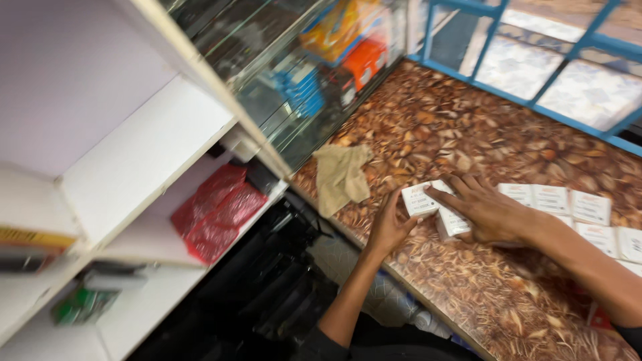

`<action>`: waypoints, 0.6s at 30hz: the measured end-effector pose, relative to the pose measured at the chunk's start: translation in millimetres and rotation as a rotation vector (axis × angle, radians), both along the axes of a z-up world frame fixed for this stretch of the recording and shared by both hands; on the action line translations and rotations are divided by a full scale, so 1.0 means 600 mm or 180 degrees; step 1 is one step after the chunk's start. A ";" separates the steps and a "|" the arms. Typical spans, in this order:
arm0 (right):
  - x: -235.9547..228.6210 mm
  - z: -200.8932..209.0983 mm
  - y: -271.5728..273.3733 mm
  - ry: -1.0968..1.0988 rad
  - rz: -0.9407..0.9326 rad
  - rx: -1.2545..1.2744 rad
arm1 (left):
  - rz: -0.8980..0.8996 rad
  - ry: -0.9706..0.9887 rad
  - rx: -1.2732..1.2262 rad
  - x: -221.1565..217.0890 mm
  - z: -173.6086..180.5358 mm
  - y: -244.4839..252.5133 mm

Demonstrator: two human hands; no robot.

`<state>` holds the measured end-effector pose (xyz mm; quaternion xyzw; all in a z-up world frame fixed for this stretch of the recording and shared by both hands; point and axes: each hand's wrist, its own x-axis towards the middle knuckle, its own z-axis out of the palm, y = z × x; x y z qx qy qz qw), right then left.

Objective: The person wipes a white shelf with a cloth and then arranges small white boxes on it. They pick up boxes from a patterned counter and place them in rows on the shelf, adjusting their positions to align them neatly.

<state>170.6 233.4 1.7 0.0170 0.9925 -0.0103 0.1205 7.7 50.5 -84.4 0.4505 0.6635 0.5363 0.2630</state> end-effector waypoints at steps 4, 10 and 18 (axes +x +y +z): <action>-0.042 -0.040 -0.002 -0.0380 0.0043 -0.0020 | 0.0290 -0.0132 -0.0425 -0.009 -0.002 -0.029; -0.075 -0.079 -0.020 -0.0614 -0.0036 -0.0149 | 0.0383 0.0148 -0.0444 -0.039 -0.059 -0.054; -0.078 -0.159 -0.019 0.0033 -0.0258 -0.0169 | 0.0108 -0.0118 -0.0517 -0.069 -0.026 -0.079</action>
